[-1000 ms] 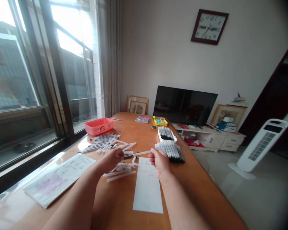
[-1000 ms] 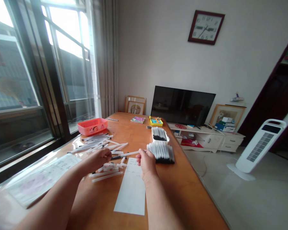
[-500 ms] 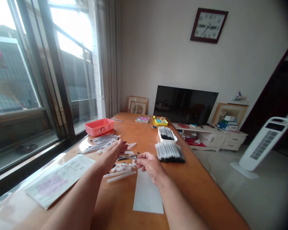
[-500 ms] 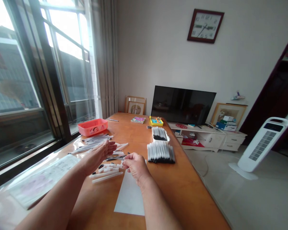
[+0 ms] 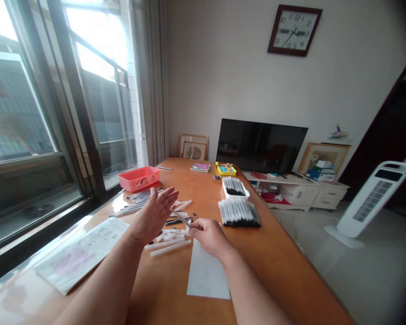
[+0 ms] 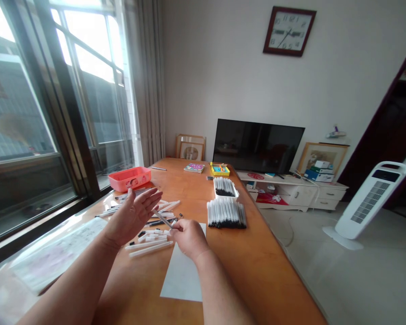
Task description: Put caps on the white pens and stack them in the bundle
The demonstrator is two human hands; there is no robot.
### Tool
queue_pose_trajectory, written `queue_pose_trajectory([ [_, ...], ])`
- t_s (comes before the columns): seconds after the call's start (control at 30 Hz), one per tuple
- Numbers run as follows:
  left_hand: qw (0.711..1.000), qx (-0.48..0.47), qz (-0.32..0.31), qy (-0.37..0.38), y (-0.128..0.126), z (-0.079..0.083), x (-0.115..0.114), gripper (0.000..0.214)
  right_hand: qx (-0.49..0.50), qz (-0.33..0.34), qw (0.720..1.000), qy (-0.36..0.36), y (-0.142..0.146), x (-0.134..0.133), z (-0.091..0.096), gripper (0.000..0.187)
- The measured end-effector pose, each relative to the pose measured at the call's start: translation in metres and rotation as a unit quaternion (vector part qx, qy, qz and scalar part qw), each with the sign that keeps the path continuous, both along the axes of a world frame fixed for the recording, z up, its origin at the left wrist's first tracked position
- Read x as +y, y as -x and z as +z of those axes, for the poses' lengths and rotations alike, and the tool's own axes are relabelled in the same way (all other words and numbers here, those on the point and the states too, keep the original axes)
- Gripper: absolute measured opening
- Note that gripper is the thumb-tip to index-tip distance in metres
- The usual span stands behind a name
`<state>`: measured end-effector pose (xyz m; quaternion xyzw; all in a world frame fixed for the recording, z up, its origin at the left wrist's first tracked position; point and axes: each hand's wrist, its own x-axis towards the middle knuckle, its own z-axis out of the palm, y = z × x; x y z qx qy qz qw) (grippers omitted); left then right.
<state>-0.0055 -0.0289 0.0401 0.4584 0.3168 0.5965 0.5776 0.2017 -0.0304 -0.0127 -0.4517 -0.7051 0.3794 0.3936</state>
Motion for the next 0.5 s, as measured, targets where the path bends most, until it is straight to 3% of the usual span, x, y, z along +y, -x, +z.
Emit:
queue_pose_trajectory([
  [0.1,0.998,0.033,0.050,0.006,0.003,-0.004,0.003,0.071,0.031,-0.013,0.999,0.001,-0.002,0.004,0.001,0.018],
  [0.2,0.975,0.187,0.115,0.021,0.008,-0.015,0.007,0.058,0.052,-0.042,0.998,0.001,-0.006,0.008,0.001,0.019],
  [0.27,0.920,0.363,0.143,0.029,0.012,-0.023,0.010,0.042,0.056,-0.065,0.996,-0.003,-0.008,0.010,0.001,0.019],
  [0.37,0.793,0.589,0.155,0.022,0.014,-0.034,0.013,0.023,0.055,-0.091,0.994,-0.010,-0.011,0.011,0.004,0.020],
  [0.43,0.726,0.668,0.159,0.013,0.014,-0.038,0.014,0.022,0.051,-0.099,0.994,-0.014,-0.011,0.010,0.005,0.020],
  [0.5,0.689,0.703,0.173,0.006,0.012,-0.040,0.014,0.022,0.044,-0.104,0.993,-0.018,-0.011,0.009,0.007,0.020],
])
